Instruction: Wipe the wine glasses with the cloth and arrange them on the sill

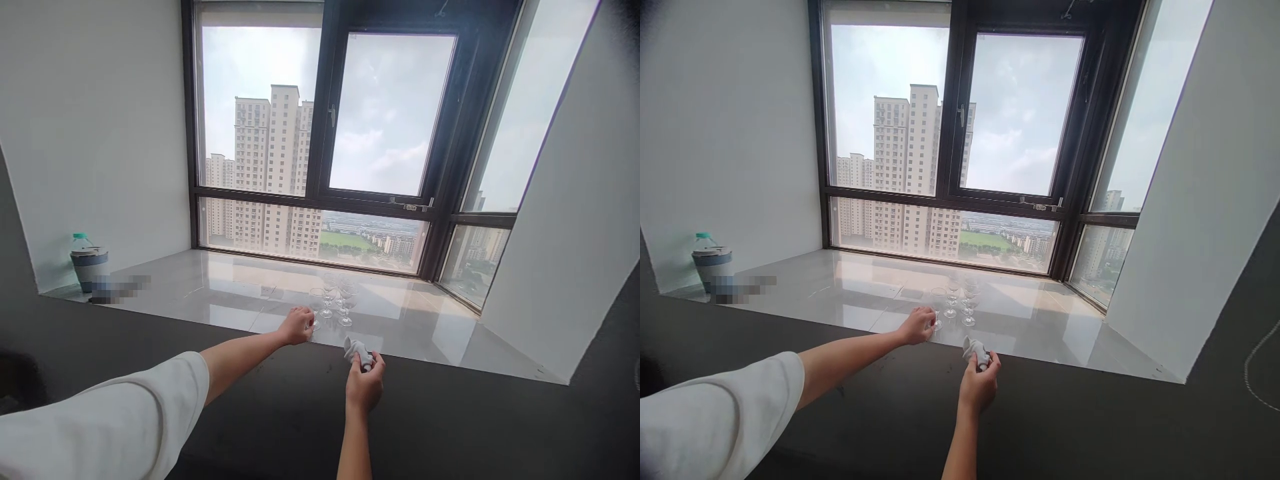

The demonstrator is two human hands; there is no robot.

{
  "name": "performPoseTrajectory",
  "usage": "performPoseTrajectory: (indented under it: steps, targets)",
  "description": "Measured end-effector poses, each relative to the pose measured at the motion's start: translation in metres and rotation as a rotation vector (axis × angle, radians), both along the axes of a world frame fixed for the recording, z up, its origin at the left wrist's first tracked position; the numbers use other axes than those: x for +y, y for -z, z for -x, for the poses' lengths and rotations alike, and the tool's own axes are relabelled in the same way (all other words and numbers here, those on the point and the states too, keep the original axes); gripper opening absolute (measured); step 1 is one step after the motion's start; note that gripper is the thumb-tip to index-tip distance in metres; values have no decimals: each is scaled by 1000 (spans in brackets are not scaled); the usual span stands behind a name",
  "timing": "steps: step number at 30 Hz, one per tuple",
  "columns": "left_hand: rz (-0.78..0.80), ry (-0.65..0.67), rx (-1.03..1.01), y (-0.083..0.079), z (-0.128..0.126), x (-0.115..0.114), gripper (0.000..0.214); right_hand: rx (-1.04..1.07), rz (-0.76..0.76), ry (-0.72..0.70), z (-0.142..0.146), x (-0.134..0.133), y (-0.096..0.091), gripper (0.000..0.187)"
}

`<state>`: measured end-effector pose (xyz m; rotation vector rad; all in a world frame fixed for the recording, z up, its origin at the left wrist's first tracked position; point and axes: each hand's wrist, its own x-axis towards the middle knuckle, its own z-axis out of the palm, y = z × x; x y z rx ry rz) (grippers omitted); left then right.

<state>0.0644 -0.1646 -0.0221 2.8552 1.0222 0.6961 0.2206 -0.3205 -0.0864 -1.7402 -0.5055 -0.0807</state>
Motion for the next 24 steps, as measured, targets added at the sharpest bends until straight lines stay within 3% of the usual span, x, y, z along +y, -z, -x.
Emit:
performPoseTrajectory:
  steps: [9,17,24]
  targets:
    - [31,118,86,-4,4,-5,31,-5,-6,10,0,1,2,55]
    - [21,302,259,-1,1,5,59,-6,-6,-1,2,0,1,54]
    - [166,279,273,-3,-2,7,62,0,7,-7,3,-1,1,56]
